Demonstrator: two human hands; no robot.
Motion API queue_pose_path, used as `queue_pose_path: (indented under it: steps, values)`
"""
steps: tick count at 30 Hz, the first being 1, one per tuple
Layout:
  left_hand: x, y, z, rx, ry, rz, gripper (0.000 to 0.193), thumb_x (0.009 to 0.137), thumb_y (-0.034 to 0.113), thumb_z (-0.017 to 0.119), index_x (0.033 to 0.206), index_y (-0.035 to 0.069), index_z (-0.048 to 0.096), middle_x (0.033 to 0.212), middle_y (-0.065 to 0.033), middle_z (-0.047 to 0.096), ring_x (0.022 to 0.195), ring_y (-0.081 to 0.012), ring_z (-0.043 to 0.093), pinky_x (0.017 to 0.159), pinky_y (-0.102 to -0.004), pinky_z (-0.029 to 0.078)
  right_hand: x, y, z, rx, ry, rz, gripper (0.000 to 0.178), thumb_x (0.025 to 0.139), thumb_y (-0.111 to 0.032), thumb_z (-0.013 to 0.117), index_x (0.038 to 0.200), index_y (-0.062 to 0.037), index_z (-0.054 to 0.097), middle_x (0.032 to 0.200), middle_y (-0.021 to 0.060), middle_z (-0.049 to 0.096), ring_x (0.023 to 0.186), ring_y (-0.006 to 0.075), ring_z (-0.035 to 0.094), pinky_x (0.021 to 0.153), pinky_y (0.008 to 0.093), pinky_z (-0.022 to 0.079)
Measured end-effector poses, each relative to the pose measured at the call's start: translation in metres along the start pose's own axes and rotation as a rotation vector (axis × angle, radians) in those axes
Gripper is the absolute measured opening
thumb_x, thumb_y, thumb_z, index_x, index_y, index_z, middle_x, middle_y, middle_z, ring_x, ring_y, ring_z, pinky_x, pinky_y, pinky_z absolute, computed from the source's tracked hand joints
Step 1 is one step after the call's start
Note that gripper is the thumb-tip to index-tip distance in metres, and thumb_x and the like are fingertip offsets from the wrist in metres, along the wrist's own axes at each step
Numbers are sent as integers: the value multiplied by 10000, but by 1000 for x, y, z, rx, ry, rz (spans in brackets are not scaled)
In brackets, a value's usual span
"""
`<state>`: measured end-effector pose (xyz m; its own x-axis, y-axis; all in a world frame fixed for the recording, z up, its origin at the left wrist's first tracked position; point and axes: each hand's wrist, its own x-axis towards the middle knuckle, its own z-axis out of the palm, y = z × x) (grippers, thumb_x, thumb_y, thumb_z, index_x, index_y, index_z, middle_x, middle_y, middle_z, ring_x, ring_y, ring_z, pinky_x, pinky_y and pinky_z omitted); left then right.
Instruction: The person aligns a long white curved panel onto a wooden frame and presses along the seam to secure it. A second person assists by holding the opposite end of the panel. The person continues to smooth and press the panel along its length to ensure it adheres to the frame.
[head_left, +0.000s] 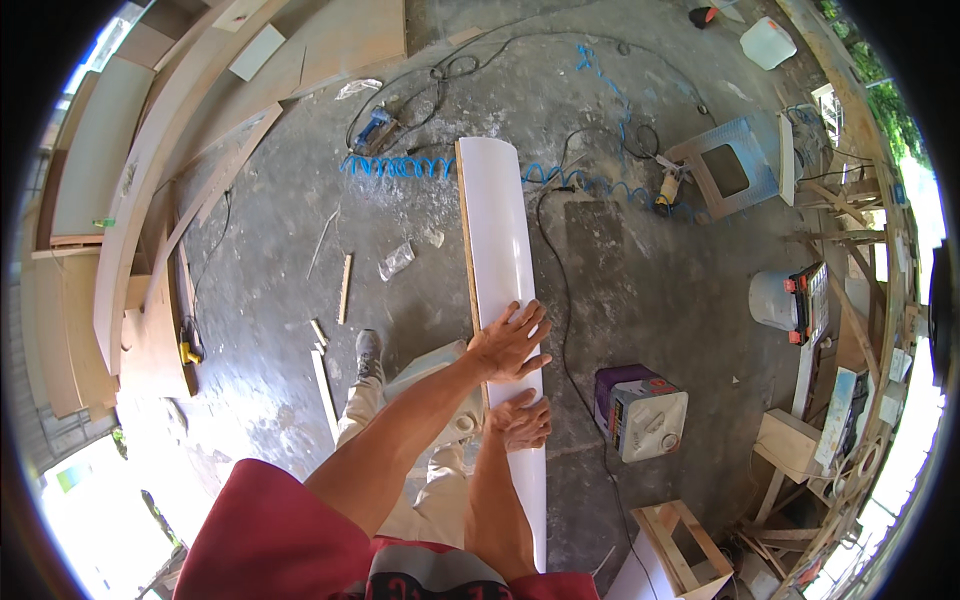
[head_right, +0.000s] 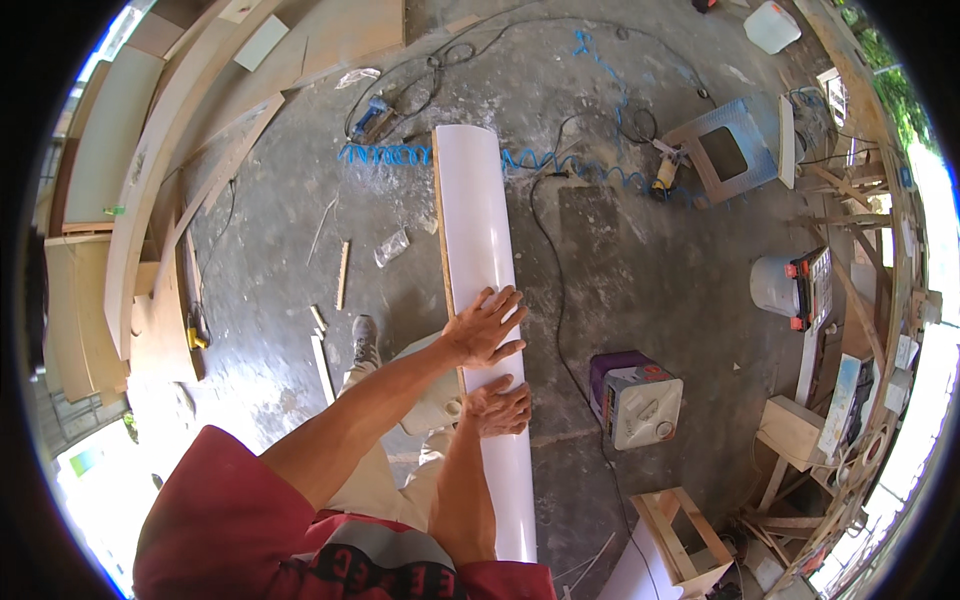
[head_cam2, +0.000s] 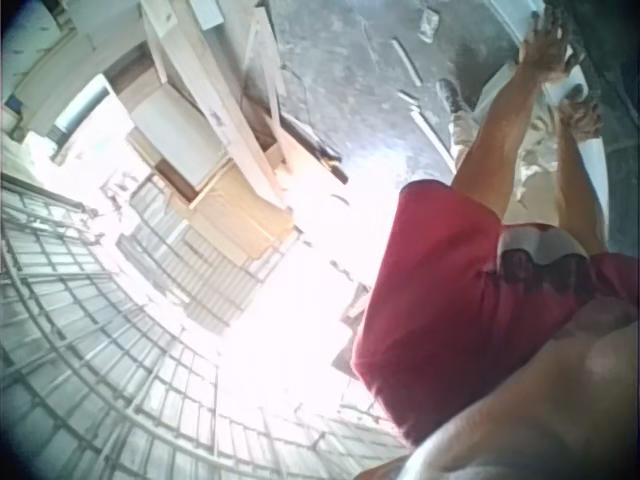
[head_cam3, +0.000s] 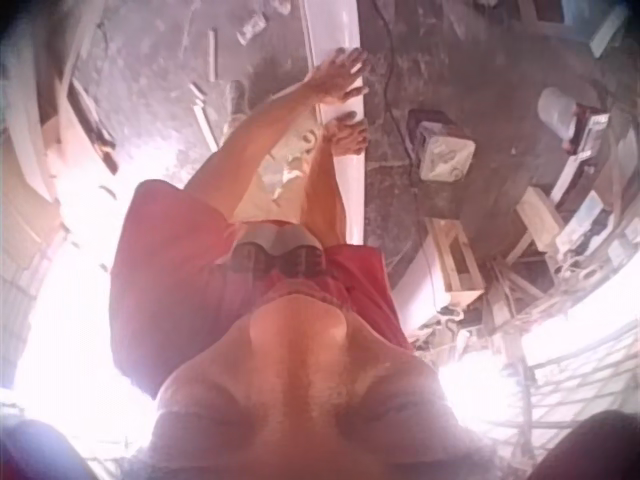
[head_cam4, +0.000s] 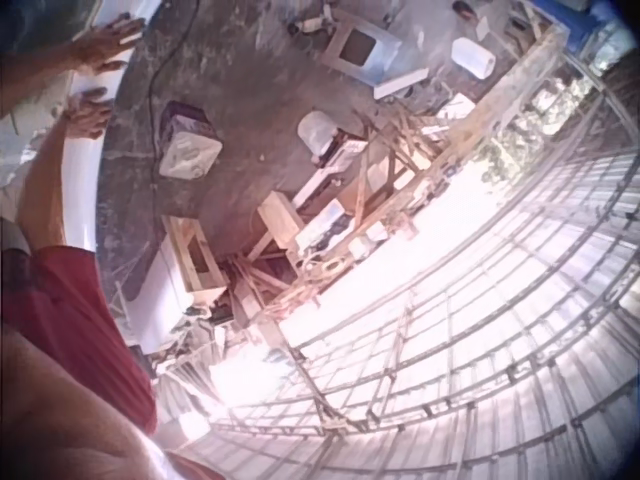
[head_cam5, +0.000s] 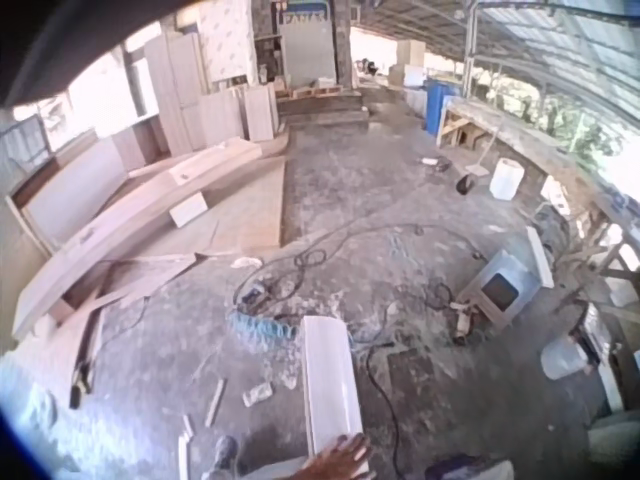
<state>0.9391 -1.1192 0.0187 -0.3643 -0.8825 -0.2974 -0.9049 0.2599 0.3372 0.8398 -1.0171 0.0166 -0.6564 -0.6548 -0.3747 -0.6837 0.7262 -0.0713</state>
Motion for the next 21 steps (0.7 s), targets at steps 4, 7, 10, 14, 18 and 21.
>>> queue_pose_path:
  steps: [4,7,10,14,18,21]
  values:
    - [-6,-12,8,-162,224,13,721,1072,571,377,1572,51,397,1678,-189,251,1558,-355,206,1219,-563,194,-1,0,1,20,28,-22,549,1044,-495,458,1326,-59,637,1357,121,638,1294,351,537,1114,520,372]
    - [-3,-10,-35,-209,232,-295,728,1037,493,516,1591,58,333,1653,-230,229,1485,-419,262,1127,-616,196,5,1,-4,65,51,-12,582,1047,-500,428,1328,-33,632,1333,159,649,1267,387,541,1117,537,356]
    - [51,-75,-39,-509,823,-1128,627,1060,483,491,1490,31,435,1542,-220,365,1445,-374,323,1114,-603,243,-1,-3,-9,95,69,-3,595,1043,-489,417,1329,-16,636,1325,190,657,1281,397,533,1120,540,342]
    - [112,-153,-97,-804,710,-1436,649,1098,570,341,1315,-1,560,1325,-208,563,1283,-388,546,1088,-533,403,3,-4,-5,119,113,-7,552,1040,-449,420,1283,-23,675,1319,178,674,1275,380,549,1110,520,365]
    - [136,-164,-113,-711,542,-1378,721,1099,609,245,1244,2,606,1247,-211,614,1182,-398,630,1038,-517,486,4,5,5,134,162,18,500,1041,-415,420,1257,-62,700,1297,138,693,1263,369,561,1104,500,380]
    - [131,-167,-116,-697,484,-1431,760,1099,609,220,1189,11,680,1225,-195,666,1183,-376,638,1053,-507,473,0,5,4,138,126,52,497,1037,-406,427,1269,-59,697,1314,129,689,1266,364,558,1107,500,378]
